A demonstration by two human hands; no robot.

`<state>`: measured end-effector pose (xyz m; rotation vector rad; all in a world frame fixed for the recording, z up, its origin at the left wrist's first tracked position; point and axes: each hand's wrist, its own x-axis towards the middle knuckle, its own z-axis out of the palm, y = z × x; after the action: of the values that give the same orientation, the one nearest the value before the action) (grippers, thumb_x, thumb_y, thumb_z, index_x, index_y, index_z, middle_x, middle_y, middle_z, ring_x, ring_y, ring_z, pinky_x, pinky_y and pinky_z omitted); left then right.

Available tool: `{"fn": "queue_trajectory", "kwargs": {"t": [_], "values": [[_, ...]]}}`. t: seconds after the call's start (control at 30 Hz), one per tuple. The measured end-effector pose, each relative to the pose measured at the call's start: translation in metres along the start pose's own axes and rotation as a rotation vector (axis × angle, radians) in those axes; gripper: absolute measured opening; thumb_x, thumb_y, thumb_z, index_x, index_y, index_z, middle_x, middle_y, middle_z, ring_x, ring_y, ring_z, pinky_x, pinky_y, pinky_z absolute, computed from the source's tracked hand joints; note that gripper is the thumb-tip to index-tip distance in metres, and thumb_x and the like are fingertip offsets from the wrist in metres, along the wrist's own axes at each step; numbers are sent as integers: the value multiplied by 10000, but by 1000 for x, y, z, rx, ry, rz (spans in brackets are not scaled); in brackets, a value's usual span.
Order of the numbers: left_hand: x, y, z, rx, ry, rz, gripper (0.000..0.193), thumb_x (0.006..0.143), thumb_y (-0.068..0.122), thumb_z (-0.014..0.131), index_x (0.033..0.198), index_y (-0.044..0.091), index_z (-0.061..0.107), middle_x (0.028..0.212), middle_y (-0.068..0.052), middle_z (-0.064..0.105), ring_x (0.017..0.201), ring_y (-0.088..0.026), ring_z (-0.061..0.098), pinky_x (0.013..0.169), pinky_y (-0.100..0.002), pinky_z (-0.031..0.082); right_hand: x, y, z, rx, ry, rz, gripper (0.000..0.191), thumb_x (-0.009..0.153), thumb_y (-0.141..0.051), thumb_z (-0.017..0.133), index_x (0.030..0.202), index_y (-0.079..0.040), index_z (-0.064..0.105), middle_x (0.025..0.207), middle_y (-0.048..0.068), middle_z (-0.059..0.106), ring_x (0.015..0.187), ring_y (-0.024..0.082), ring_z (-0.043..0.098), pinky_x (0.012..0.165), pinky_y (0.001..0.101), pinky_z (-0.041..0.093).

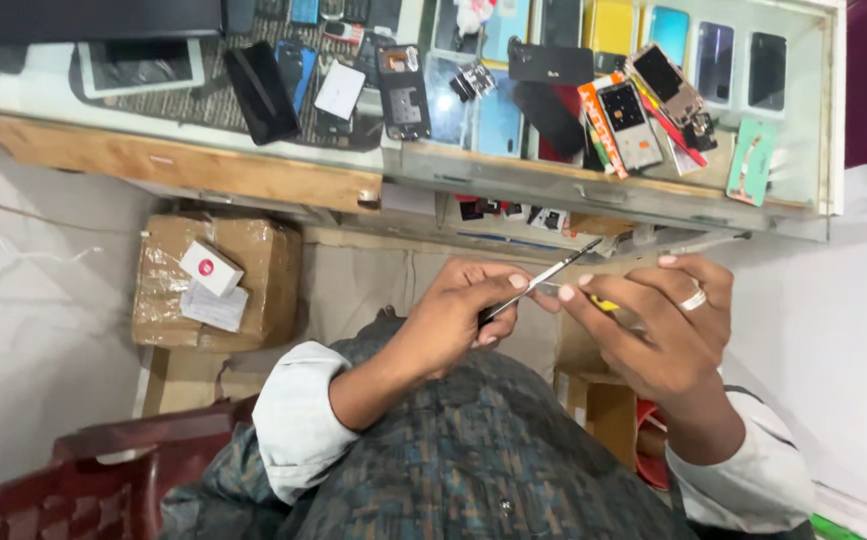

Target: The person applies adhesive to a phone back cover, then handles a light blue smartphone, turning it over and pressing the screen. The person then picks up a black smartphone, turns it over, and uses a small metal tool to pry at the edge of the device.

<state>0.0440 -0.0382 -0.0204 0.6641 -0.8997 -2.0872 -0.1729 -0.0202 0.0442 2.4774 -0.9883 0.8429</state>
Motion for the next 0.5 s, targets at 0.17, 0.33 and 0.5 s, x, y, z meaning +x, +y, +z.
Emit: {"fn": "queue_trajectory", "kwargs": {"t": [0.17,0.33,0.5], "values": [[19,45,-39,29,3,-45,326,1035,178,526,1053,-64,743,540,-3,483,456,-61,370,455,-247,288,50,11,35,-7,16,-11,184,826,-187,816,1007,-155,830,951,-32,708,833,174,616,910,418,445],[28,70,-67,48,22,-36,323,1038,181,514,1052,-54,735,530,10,457,451,-60,371,452,-244,286,79,15,55,23,-14,9,178,821,-174,803,997,-162,824,965,-24,717,835,183,617,914,424,457],[35,79,-84,-38,23,-6,316,1053,172,526,1061,-64,736,552,9,462,474,-63,383,471,-248,291,97,20,74,36,-15,2,164,822,-156,801,983,-180,822,973,-27,719,841,187,620,922,424,460]]}}
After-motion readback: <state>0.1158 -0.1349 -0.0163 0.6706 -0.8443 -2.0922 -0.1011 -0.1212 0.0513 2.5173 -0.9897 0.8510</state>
